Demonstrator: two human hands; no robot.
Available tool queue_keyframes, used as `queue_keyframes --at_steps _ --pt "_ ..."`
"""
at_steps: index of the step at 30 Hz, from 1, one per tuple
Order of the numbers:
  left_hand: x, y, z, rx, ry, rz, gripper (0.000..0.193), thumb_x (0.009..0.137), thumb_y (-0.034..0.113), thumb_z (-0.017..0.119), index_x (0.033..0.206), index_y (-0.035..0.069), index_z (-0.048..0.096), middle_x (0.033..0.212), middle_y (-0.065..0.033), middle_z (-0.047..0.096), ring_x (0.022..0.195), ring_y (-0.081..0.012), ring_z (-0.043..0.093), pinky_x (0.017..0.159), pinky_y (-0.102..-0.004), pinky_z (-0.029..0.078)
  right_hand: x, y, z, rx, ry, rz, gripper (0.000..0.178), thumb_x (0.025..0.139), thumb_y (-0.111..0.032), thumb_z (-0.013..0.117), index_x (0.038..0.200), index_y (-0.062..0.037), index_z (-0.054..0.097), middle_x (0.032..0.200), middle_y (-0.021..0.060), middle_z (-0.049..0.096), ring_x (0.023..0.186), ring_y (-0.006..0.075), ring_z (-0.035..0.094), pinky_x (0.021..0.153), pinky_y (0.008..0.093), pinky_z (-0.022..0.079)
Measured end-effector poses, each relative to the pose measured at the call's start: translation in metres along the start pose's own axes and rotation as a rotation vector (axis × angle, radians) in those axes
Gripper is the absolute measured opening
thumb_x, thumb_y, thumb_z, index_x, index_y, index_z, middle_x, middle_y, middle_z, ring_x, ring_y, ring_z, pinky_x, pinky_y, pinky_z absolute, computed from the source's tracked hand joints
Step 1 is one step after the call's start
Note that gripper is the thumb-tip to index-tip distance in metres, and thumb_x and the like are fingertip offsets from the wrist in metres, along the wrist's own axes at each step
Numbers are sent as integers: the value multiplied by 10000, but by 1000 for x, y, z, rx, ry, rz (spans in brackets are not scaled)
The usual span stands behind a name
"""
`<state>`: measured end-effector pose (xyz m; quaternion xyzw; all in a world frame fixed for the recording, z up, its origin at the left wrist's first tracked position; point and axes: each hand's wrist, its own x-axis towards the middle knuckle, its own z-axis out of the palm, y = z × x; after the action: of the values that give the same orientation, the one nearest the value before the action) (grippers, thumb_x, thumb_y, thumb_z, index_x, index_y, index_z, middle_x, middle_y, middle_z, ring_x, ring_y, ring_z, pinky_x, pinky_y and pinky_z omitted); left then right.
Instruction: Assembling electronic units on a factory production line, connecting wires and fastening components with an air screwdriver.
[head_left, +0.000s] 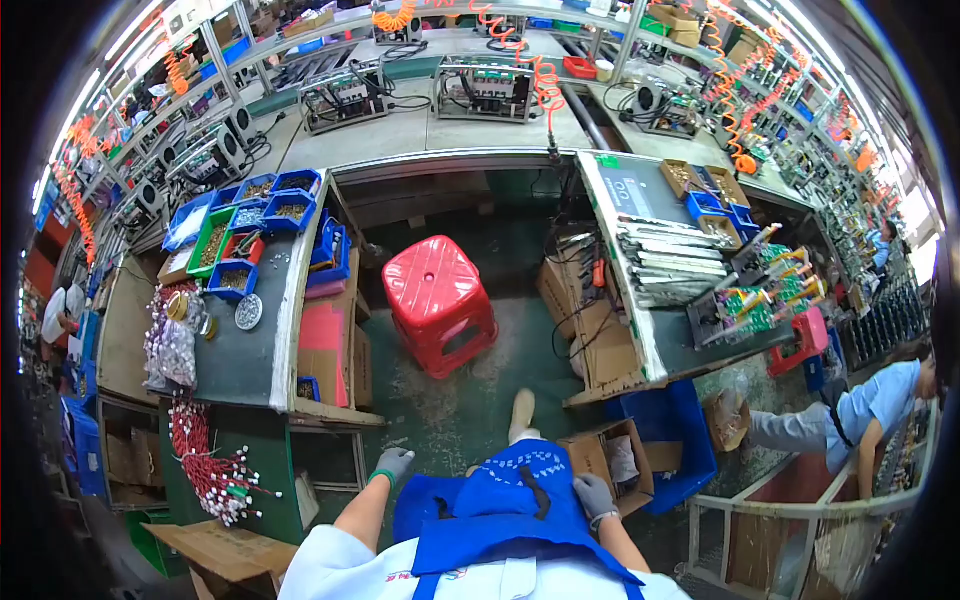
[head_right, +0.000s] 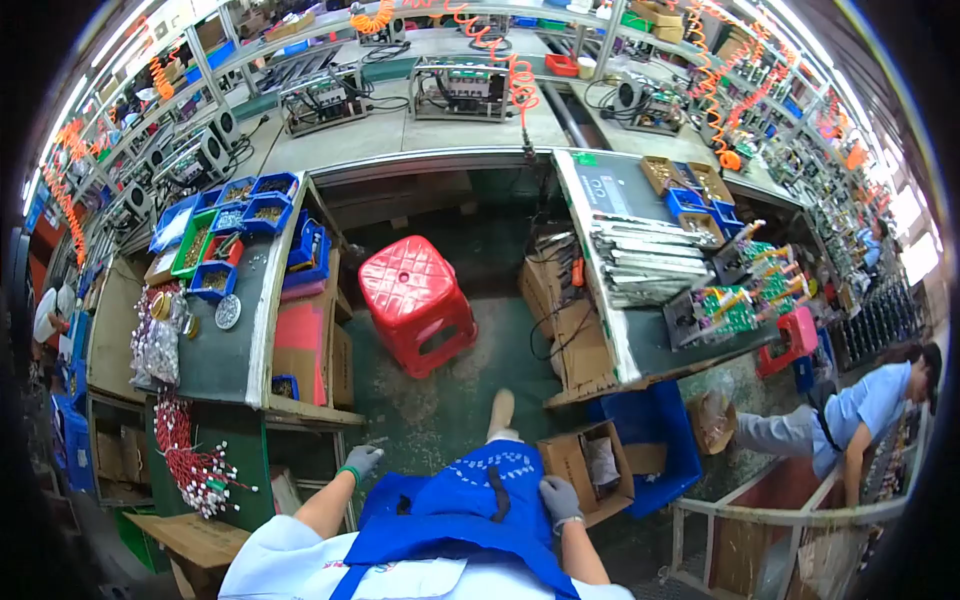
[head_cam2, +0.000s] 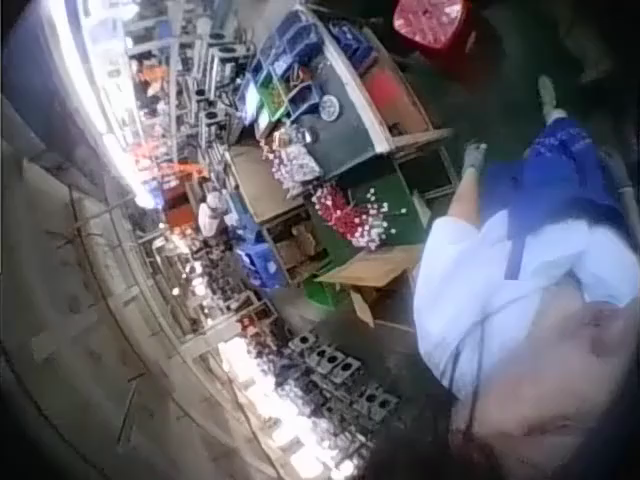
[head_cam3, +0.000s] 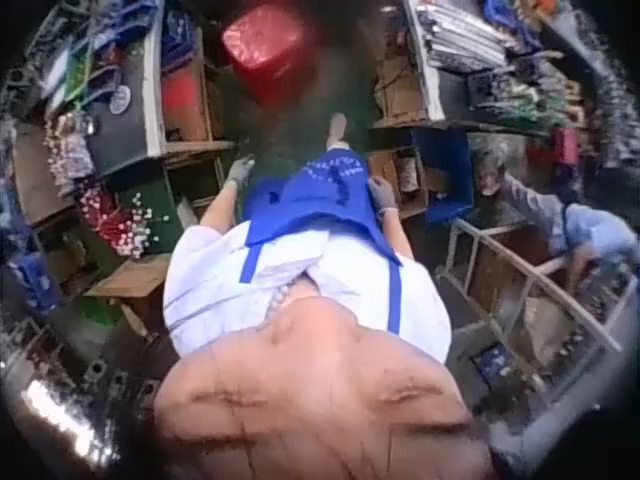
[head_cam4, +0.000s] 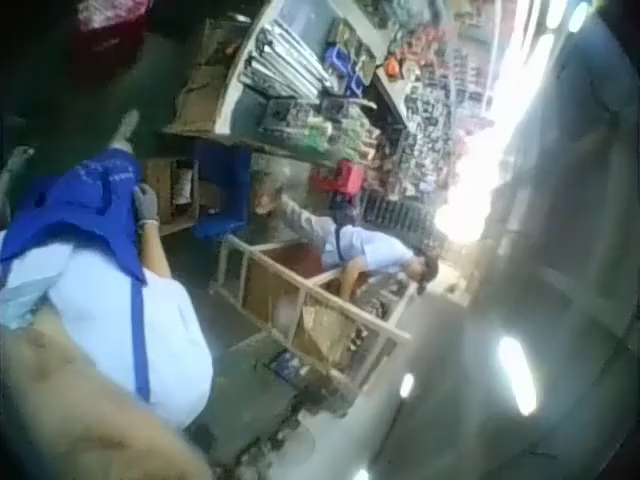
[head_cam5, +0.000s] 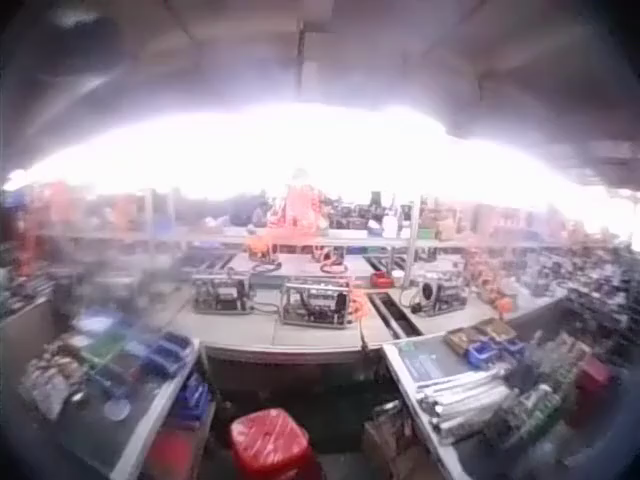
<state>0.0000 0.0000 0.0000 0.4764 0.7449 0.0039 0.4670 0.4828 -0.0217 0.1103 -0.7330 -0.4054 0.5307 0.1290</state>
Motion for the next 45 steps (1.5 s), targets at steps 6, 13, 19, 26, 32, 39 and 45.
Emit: queue_keyframes --at_steps 6,13,19,26,32,39,45 --pt "86 2 8 -477 329 -159 460 839 374 604 1107 3 649 1117 -236 627 1085 -363 586 944 -409 441 184 -190 -18 -413 -150 -466 344 841 -361 557 1038 -103 671 1013 156 668 963 325 632 851 400 488" --pt "122 51 28 -283 258 -671 509 836 392 591 1106 -37 640 1177 -255 599 1148 -382 548 975 -419 426 283 -378 -73 -523 -330 -812 346 862 -361 564 1070 -98 649 1027 155 658 970 338 624 841 402 491" --pt "172 265 -120 -456 575 -307 534 870 460 533 1171 25 609 1200 -206 595 1137 -358 550 965 -421 429 368 -471 -121 -573 -226 -783 351 867 -315 556 1091 -58 638 1039 176 655 995 327 623 854 381 485" --pt "225 332 -213 -388 385 -515 729 844 588 512 1386 108 429 1375 -180 476 1263 -363 450 1043 -436 357 415 -545 -128 -468 -261 -865 355 873 -313 553 1106 -58 632 1024 172 661 980 321 631 852 372 483" --pt "303 292 -246 -697 484 -763 902 824 681 464 1496 147 189 1532 -241 136 1379 -369 280 1113 -483 254 472 -604 -106 -368 -303 -883 377 848 -290 637 1115 -25 627 1062 176 653 975 299 641 851 362 495" --pt "387 229 -238 -1042 580 -965 952 822 722 394 1500 102 144 1532 -222 164 1407 -388 194 1138 -456 215 562 -743 -29 -670 -226 -1150 501 819 -328 657 1199 -22 544 1128 176 589 1030 337 575 861 411 475" --pt "521 168 -180 -655 1016 -713 733 912 647 290 1205 52 601 1217 -252 566 1192 -310 526 1016 -405 394 665 -845 68 -921 -149 -1447 705 830 -425 622 1321 28 399 1289 253 456 1200 411 428 1001 473 357"
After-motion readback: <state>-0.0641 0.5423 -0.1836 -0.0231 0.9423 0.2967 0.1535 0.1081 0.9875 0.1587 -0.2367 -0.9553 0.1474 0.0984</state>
